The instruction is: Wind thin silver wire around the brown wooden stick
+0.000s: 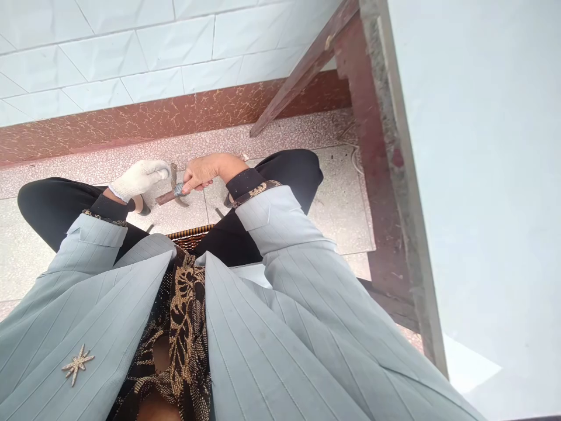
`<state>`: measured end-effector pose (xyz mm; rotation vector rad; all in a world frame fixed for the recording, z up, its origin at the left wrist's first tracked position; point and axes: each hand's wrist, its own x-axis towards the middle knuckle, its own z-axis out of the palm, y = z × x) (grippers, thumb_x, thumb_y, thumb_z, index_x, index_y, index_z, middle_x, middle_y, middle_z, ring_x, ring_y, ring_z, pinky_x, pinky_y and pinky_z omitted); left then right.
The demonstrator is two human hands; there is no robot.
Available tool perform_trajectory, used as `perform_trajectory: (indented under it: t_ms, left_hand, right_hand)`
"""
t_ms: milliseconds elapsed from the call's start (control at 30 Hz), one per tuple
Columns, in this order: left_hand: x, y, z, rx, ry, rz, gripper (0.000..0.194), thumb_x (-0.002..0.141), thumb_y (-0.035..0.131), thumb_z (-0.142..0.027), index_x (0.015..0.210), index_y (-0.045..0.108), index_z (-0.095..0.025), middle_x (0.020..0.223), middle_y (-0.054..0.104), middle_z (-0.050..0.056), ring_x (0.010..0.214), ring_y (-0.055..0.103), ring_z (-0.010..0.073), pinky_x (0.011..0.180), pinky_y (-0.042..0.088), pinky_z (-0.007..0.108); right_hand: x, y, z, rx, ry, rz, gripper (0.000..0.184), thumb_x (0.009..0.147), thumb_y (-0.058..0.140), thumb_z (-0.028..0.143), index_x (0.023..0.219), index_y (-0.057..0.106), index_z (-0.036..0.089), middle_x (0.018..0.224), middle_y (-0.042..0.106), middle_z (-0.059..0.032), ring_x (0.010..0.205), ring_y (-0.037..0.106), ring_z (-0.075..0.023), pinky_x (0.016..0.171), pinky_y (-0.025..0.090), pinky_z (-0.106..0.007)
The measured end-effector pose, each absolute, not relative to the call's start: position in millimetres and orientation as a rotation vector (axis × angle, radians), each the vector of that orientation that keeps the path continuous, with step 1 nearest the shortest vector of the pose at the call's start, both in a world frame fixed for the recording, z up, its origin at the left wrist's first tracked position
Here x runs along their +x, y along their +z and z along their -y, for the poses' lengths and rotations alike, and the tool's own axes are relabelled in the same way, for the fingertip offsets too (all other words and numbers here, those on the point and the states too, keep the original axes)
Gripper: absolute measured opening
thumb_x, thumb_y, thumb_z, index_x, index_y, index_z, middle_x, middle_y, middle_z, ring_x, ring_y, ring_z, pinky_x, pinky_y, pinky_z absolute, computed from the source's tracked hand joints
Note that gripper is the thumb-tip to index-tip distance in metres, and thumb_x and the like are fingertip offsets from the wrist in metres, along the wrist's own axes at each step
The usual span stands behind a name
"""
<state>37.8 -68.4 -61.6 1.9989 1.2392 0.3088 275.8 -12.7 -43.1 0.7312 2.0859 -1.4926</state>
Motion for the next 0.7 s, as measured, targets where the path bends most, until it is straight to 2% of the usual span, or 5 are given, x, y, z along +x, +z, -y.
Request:
perform_trajectory:
  t_ms: [133,267,433,567,700]
  left_hand:
    - [36.4,-61.2,67.4,1.875,0.473,-1.225,0.031,0.095,0.051,-0.042,0.093,0.069,-0.017,0.081,0.066,0.004,0.075,0.058,0.0180,0.076,0.048,0.034]
    - [44.0,-53.7,71.5,1.801,0.505,-1.222,0.031,0.097,0.048,-0.042,0.090,0.066,-0.018,0.069,0.055,0.000,0.067,0.051,0.0159,0.071,0.047,0.032]
    - [52.5,-49.3,76.5,1.887,0.337,-1.211,0.027,0.091,0.050,-0.039,0.087,0.066,-0.017,0.077,0.063,0.001,0.078,0.056,0.0169,0.082,0.049,0.032]
    - [51.2,-51.6,77.3,1.941,0.281,-1.176,0.030,0.091,0.050,-0.042,0.088,0.067,-0.017,0.082,0.066,0.001,0.080,0.058,0.0175,0.082,0.049,0.033]
    - [47.2,-50.6,76.4,1.956,0.310,-1.205,0.028,0.090,0.051,-0.039,0.088,0.069,-0.018,0.082,0.067,0.001,0.079,0.060,0.0176,0.083,0.049,0.033]
  right_hand:
    - [279.9,-41.3,12.9,0.852,-1.902,-2.292,0.046,0.098,0.072,0.055,0.074,0.060,0.018,0.060,0.054,0.0036,0.053,0.044,-0.0082,0.056,0.035,-0.024]
    - [277.5,-36.2,10.0,1.635,-2.071,-2.398,0.049,0.107,0.053,0.063,0.090,0.062,0.018,0.065,0.051,0.0022,0.054,0.041,-0.0098,0.055,0.034,-0.025]
    - [277.8,-43.8,-2.5,1.959,-1.613,-2.293,0.038,0.109,0.055,0.046,0.094,0.068,0.014,0.066,0.054,-0.0012,0.059,0.047,-0.0135,0.061,0.038,-0.029]
    - [277.9,-53.1,-5.6,1.645,-1.146,-2.322,0.035,0.101,0.069,0.044,0.086,0.071,0.013,0.062,0.055,-0.0025,0.064,0.052,-0.0161,0.065,0.037,-0.031]
    - [276.0,-49.7,0.7,1.287,-1.092,-2.268,0.034,0.100,0.069,0.044,0.082,0.069,0.015,0.065,0.059,-0.0022,0.063,0.051,-0.0144,0.065,0.036,-0.030]
